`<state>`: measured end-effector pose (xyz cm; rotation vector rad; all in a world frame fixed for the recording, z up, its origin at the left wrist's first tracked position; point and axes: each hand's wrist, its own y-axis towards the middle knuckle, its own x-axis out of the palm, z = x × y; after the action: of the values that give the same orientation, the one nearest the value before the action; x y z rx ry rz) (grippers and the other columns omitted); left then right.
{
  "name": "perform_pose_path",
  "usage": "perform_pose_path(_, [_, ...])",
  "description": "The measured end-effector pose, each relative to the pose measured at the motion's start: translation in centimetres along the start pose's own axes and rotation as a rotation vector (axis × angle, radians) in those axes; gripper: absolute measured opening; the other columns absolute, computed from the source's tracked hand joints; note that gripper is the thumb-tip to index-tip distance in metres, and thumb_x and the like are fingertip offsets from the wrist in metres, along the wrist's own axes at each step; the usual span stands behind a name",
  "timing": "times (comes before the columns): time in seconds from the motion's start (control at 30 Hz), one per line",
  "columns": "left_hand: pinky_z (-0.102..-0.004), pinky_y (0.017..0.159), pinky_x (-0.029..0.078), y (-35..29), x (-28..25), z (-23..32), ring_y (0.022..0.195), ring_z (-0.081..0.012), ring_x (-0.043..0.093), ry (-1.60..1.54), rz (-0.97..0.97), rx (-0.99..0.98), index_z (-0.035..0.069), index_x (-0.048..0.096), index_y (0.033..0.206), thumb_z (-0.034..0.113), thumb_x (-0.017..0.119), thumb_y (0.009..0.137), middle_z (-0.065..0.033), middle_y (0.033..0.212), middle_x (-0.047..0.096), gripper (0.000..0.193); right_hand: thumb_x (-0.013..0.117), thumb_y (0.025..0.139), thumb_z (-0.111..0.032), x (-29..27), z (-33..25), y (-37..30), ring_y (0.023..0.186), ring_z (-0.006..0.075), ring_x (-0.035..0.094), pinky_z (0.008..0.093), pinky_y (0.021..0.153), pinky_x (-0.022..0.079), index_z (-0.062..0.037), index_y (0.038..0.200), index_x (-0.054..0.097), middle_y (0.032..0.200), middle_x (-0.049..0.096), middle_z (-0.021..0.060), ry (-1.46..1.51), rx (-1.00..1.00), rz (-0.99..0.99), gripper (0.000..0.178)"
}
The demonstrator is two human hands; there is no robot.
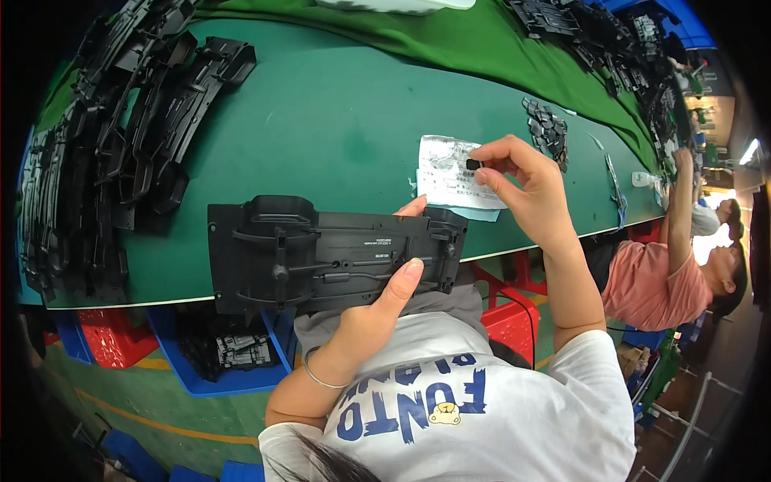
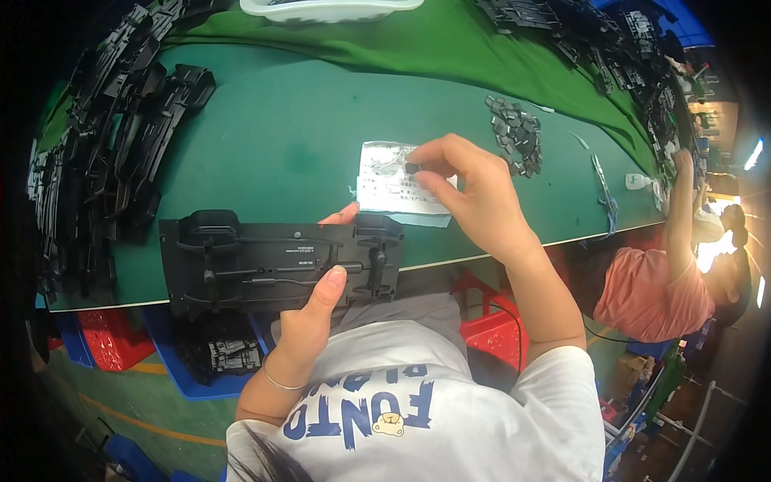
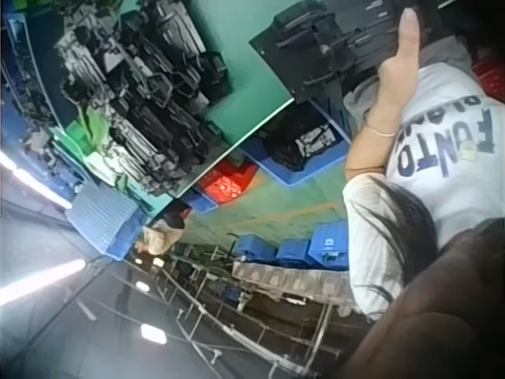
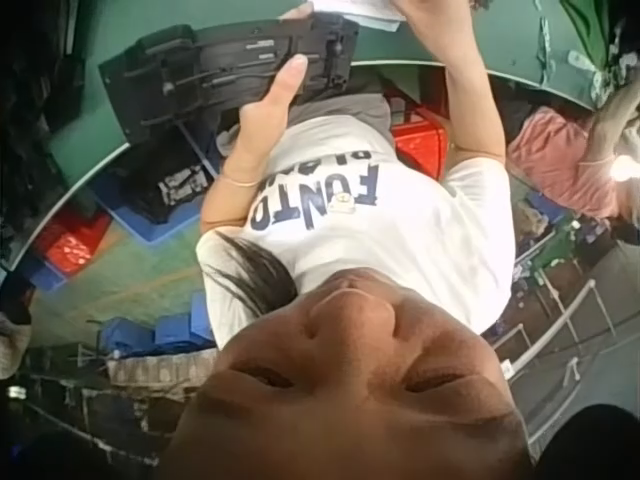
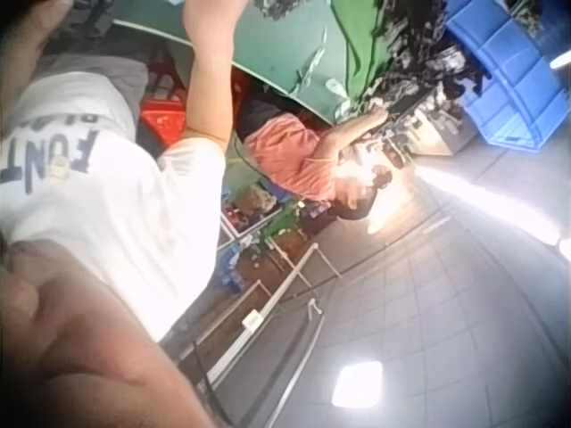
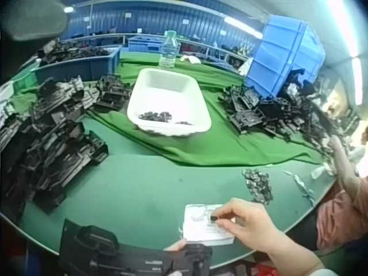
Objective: The person repeatedly attaches small plastic pieces onto toy car chassis parts by hand and stacks the assembled chassis onto a pile on the workstation table.
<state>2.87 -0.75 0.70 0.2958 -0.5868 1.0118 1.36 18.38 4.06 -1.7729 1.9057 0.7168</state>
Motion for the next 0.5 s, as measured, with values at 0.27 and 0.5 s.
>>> perform_pose_path(0.27, [-0.0284, 0.089, 0.028, 0.1, -0.2, -0.2, 0.104, -0.0164, 0.037, 0.029, -0.016, 0.028, -0.005, 0.034, 0.112, 0.006, 0.043, 0.077, -0.0134, 0.119, 0.035, 0.038, 0.054, 0.065, 0.005, 1.1, 0.2, 0.5, 0.061, 0.0207, 0.050, 0.0270, 0.052, 0.040, -0.0029, 0.082, 0.055, 0.070, 0.049, 0.0082, -0.253, -0.253, 0.037, 0.019])
perform_pose_path(0.5, [-0.0289, 0.090, 0.027, 0.1, -0.2, 0.0, 0.106, -0.0173, 0.037, 0.061, -0.027, 0.015, -0.005, 0.034, 0.112, 0.006, 0.043, 0.078, -0.0137, 0.119, 0.034, 0.037, 0.053, 0.065, 0.007, 1.8, 0.1, 0.8, 0.061, 0.0173, 0.050, 0.0238, 0.051, 0.040, -0.0032, 0.087, 0.056, 0.071, 0.048, 0.0073, -0.328, -0.318, 0.051, 0.024])
